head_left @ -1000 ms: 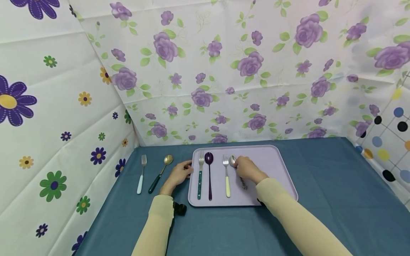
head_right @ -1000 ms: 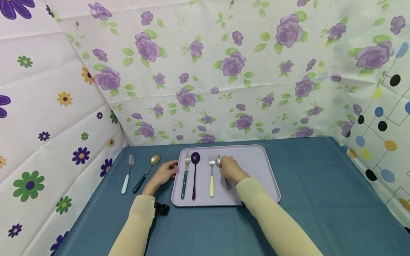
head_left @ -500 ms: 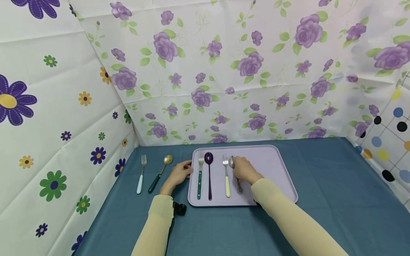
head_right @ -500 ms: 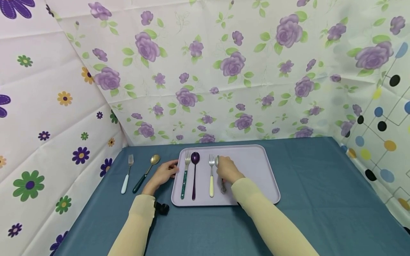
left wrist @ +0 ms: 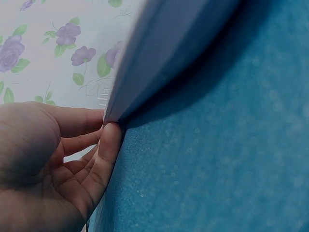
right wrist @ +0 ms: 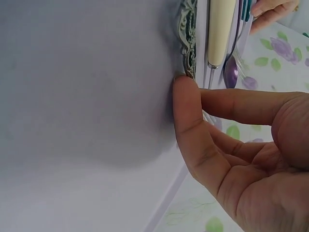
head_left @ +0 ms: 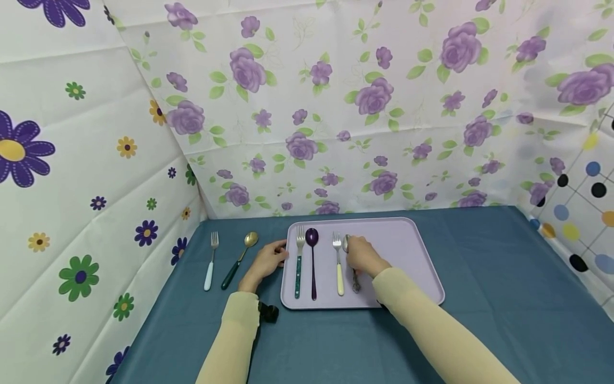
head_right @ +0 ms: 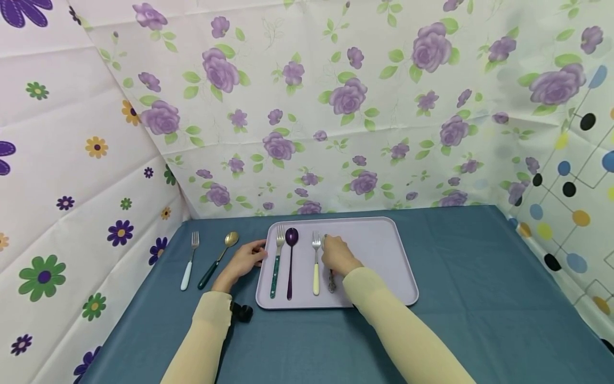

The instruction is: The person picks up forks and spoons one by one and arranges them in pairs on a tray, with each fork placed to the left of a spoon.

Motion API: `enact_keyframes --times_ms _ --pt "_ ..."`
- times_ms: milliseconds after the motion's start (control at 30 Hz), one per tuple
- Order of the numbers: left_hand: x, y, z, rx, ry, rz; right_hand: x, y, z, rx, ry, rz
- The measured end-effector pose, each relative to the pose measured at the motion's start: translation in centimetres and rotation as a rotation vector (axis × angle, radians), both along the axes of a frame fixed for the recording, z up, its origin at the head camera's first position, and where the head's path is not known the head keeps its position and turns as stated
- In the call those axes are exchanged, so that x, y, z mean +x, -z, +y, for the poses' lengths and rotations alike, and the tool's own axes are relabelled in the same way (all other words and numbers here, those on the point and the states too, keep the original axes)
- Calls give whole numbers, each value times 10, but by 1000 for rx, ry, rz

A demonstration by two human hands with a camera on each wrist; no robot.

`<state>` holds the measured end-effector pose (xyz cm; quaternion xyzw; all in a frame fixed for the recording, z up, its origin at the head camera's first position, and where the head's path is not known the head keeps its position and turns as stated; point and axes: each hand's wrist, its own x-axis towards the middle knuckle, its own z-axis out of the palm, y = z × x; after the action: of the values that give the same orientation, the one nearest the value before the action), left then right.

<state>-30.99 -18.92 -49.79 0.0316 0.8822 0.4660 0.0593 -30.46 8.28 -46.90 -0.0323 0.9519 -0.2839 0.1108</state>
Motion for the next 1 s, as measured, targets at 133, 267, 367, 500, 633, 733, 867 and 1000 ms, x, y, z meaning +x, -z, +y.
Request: enact_keyframes --times_ms 133,267,367,500,633,733,867,1000 --pt "0 -1 0 0 -1 1 2 0 -1 17 -12 12" --pt "0 -1 0 1 0 0 3 0 -1 17 -15 11" --pt "0 -1 -1 4 2 2 3 0 -1 11 -17 11" --pt "-1 0 -1 6 8 2 3 1 0 17 -10 11" --pt "-1 1 -2 6 12 -1 4 0 -1 19 -5 2" --pt "-2 2 -2 6 14 0 4 -1 -2 19 -2 -4" --pt "-2 2 -2 9 13 2 4 0 -2 22 2 -10" --pt "-2 2 -2 10 11 3 3 1 -1 27 2 -13"
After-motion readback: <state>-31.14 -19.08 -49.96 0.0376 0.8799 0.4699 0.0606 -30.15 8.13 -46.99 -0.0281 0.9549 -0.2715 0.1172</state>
